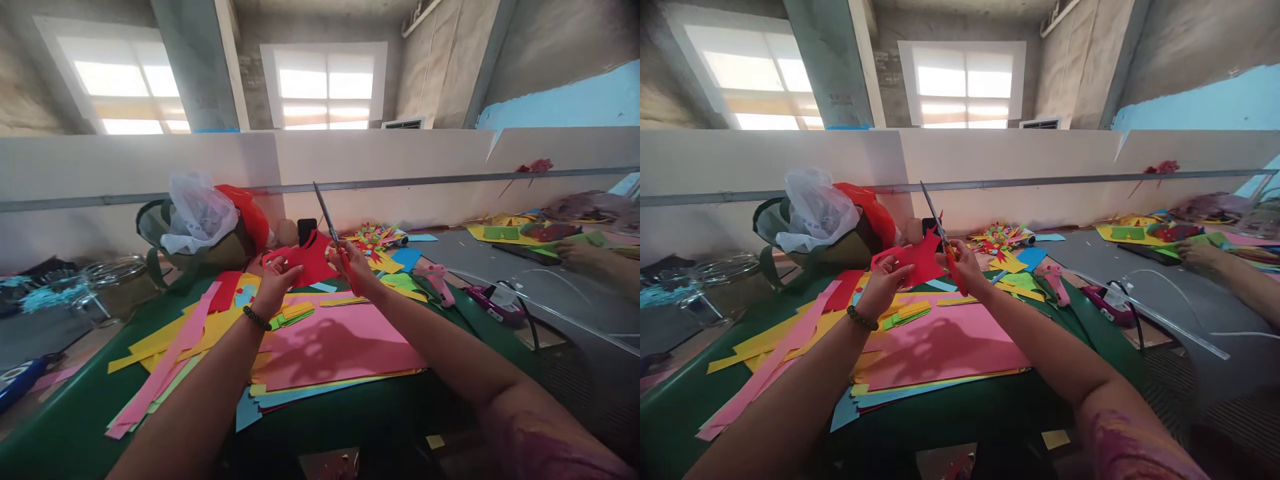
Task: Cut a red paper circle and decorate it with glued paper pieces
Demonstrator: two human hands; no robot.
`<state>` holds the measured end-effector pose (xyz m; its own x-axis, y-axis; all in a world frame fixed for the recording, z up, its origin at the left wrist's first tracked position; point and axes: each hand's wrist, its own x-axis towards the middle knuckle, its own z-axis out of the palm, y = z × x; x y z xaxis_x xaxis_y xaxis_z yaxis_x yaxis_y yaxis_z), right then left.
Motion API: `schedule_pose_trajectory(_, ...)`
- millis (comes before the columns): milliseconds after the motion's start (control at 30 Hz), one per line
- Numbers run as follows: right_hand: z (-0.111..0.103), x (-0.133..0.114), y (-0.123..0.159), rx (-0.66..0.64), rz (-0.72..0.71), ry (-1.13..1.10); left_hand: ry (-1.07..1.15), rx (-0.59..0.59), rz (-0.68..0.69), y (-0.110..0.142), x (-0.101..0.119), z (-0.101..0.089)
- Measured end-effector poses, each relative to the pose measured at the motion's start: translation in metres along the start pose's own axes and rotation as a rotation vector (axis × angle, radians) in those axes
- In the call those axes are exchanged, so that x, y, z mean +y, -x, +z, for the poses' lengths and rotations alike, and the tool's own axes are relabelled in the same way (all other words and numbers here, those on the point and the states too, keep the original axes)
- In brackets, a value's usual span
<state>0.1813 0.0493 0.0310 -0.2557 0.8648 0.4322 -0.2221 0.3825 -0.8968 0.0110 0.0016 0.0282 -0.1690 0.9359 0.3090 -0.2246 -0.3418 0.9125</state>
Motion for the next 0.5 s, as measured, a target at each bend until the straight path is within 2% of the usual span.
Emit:
schedule_pose_trajectory(133, -0.008, 0.007, 0.007, 0.155, -0.030, -0.019, -0.061, -0.123, -0.044, 0.007, -0.002, 0.008)
schedule_pose_trajectory(267, -0.015, 0.007, 0.010, 0.237, -0.046, -0.018, 0.138, -0.032, -0.079, 0.018, 0.002, 0.020)
schedule_pose_trajectory(367, -0.014, 0.007, 0.009, 0.297, -0.081, -0.015, 0.332, -0.085, -0.127, 0.028, -0.002, 0.030)
schedule_pose_trajectory(433, -0.014, 0.005, 0.009, 0.336, -0.111, 0.011, 0.317, -0.115, -0.167, 0.033, -0.010, 0.034)
schedule_pose_trajectory(500, -0.013, 0.003, 0.012, 0.329, -0.136, 0.048, 0.231, -0.037, -0.157, 0.035, -0.020, 0.035)
